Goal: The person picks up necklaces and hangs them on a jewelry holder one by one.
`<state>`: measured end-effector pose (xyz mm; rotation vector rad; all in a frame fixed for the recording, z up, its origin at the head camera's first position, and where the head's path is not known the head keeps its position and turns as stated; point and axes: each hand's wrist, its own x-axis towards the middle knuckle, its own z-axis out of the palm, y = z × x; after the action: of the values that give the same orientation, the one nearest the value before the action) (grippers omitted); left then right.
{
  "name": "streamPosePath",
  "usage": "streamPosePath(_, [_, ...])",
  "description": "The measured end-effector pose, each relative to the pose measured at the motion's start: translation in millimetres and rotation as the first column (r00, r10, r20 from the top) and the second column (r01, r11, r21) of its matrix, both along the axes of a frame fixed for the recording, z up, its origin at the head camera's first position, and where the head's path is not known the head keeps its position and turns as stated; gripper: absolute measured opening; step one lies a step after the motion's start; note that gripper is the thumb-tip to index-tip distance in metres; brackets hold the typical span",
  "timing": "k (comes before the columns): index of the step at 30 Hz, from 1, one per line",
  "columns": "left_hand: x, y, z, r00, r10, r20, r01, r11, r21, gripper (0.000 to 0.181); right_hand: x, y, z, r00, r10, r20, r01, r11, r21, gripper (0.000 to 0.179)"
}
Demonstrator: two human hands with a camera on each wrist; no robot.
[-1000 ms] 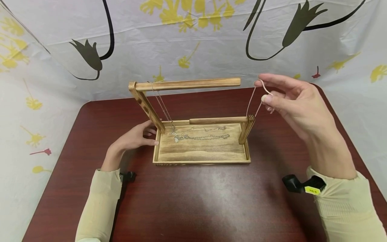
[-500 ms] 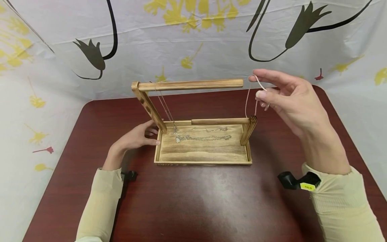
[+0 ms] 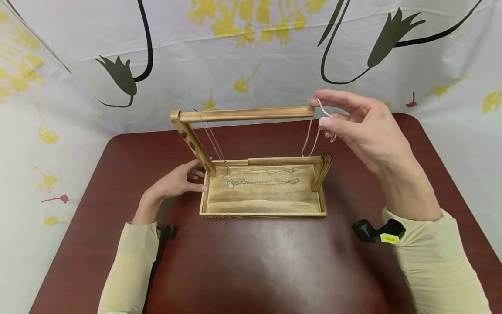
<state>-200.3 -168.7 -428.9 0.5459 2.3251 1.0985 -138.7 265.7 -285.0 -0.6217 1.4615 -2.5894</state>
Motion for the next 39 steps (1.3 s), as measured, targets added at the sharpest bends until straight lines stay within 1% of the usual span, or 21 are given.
streamPosePath(1, [0.4, -0.4, -0.7, 1.0, -0.004, 0.002, 0.004, 1.0, 0.003, 0.092, 0.3, -1, -0.3, 1.0, -0.013, -0.008, 0.013, 1.0, 0.024, 0.051])
streamPosePath(6, [1.4, -0.3, -0.5, 1.0, -0.007, -0.001, 0.007, 1.0, 0.014, 0.091, -0.2, -5, 0.0, 1.0, -0.024, -0.015, 0.024, 0.999, 0.045, 0.05])
streamPosePath(8, [1.6, 0.3, 0.4, 1.0, -0.008, 0.001, 0.008, 1.0, 0.016, 0.091, -0.8, -6, 0.4, 1.0, -0.02, -0.009, 0.021, 0.999, 0.032, 0.05])
streamPosePath(14, [0.4, -0.6, -1.4, 1.0, -0.005, 0.006, 0.005, 1.0, 0.025, 0.091, -2.8, -11, 3.1, 0.999, -0.041, -0.008, 0.041, 0.998, 0.046, 0.05])
streamPosePath(26, [-0.6, 0.2, -0.1, 1.0, -0.002, 0.002, 0.002, 1.0, 0.011, 0.091, -2.8, -22, 7.8, 0.999, -0.028, -0.018, 0.03, 0.995, 0.092, 0.045])
streamPosePath(33, [-2.0, 3.9, -1.8, 1.0, 0.007, -0.017, -0.007, 1.0, -0.006, 0.092, -1.2, -30, 10.4, 1.0, -0.014, 0.018, 0.013, 0.997, 0.071, 0.037])
streamPosePath(39, [0.0, 3.4, -1.9, 1.0, 0.016, -0.002, -0.016, 1.0, -0.025, 0.094, -2.2, -39, 11.6, 1.0, -0.014, -0.002, 0.014, 0.992, 0.127, 0.035])
